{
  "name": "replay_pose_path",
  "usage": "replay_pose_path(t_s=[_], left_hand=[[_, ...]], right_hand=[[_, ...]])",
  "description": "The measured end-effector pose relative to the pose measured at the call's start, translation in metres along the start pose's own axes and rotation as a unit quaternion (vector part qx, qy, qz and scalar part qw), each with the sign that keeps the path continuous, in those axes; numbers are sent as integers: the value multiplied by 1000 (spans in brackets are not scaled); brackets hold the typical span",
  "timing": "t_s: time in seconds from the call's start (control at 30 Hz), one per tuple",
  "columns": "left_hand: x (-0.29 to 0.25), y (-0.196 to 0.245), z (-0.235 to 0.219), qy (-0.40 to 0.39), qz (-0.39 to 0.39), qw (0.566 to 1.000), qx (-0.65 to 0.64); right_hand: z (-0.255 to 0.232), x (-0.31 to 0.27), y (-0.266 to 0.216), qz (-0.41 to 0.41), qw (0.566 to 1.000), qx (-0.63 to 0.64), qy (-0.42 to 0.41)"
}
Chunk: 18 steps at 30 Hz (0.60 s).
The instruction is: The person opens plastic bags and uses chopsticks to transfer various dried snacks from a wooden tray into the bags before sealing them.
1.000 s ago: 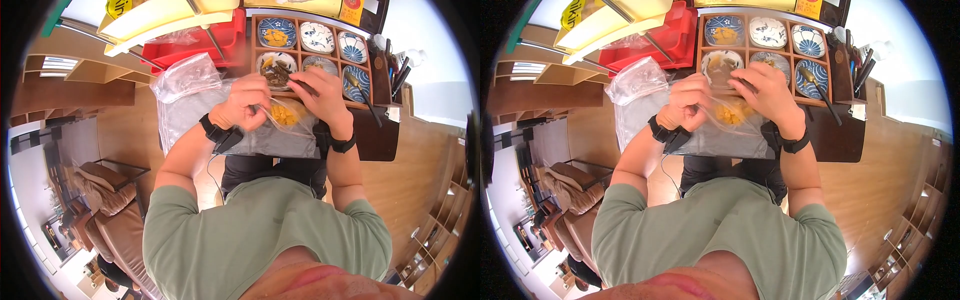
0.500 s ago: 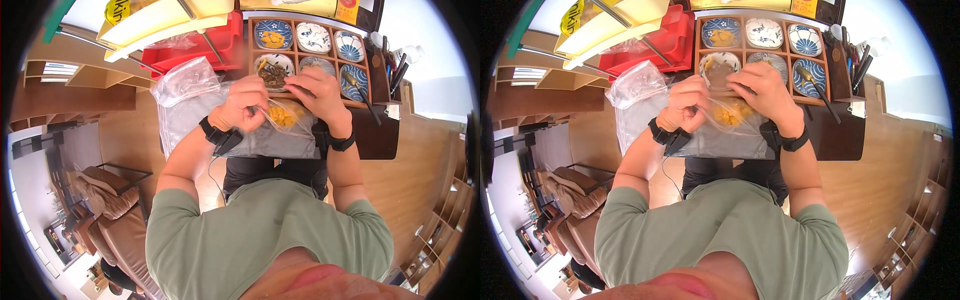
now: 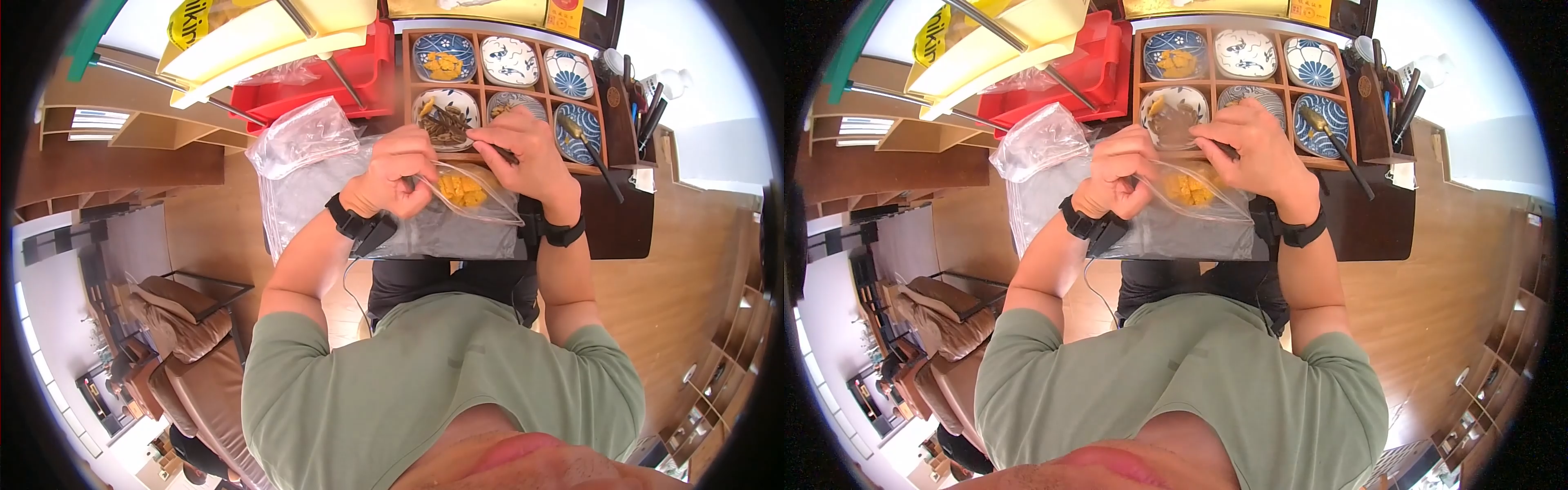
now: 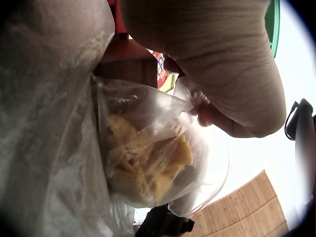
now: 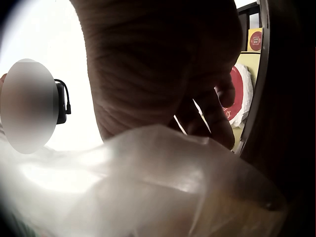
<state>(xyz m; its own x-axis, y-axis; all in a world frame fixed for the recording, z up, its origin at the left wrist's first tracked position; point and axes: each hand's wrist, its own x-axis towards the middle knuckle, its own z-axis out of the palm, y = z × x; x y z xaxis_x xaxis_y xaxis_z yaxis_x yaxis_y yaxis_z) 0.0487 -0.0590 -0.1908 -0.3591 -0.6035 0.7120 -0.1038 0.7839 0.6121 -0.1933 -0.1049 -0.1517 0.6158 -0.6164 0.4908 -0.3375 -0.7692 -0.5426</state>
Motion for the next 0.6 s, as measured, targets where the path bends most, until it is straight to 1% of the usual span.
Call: replay_pose_path(t_s=[0.07, 0.1, 0.17, 0.2, 0.27, 0.3, 0.37, 0.4, 0.47, 0.6], left_hand=[[0, 0, 0, -1, 0, 1000, 0], [1, 1, 0, 0, 0, 1000, -1], [2, 1, 0, 1, -1, 1000, -2], [1, 1, 0, 1, 0, 1000, -3], [1, 0, 1, 1, 1, 1000, -5], [1, 0, 1, 1, 1, 1000, -3], [1, 1, 1, 1, 1, 1000, -2], [1, 0, 0, -1, 1, 1000, -2], [1, 0, 0, -3, 1, 1000, -1], [1, 0, 0, -3, 3, 1000, -1]], right_hand=[[2, -1, 2, -18, 999, -1, 35], [0, -1, 2, -18, 999, -1, 35], [-6, 0, 2, 5, 1000, 2, 0], [-7, 0, 2, 6, 1000, 2, 1], [-8, -1, 3, 61, 998, 27, 16], [-8, -1, 4, 61, 998, 27, 16], [-9, -4, 6, 130, 990, 60, 0], [-10, -4, 7, 130, 990, 59, 1], [-11, -5, 10, 89, 995, 36, 20], [-12, -6, 11, 91, 994, 29, 42]])
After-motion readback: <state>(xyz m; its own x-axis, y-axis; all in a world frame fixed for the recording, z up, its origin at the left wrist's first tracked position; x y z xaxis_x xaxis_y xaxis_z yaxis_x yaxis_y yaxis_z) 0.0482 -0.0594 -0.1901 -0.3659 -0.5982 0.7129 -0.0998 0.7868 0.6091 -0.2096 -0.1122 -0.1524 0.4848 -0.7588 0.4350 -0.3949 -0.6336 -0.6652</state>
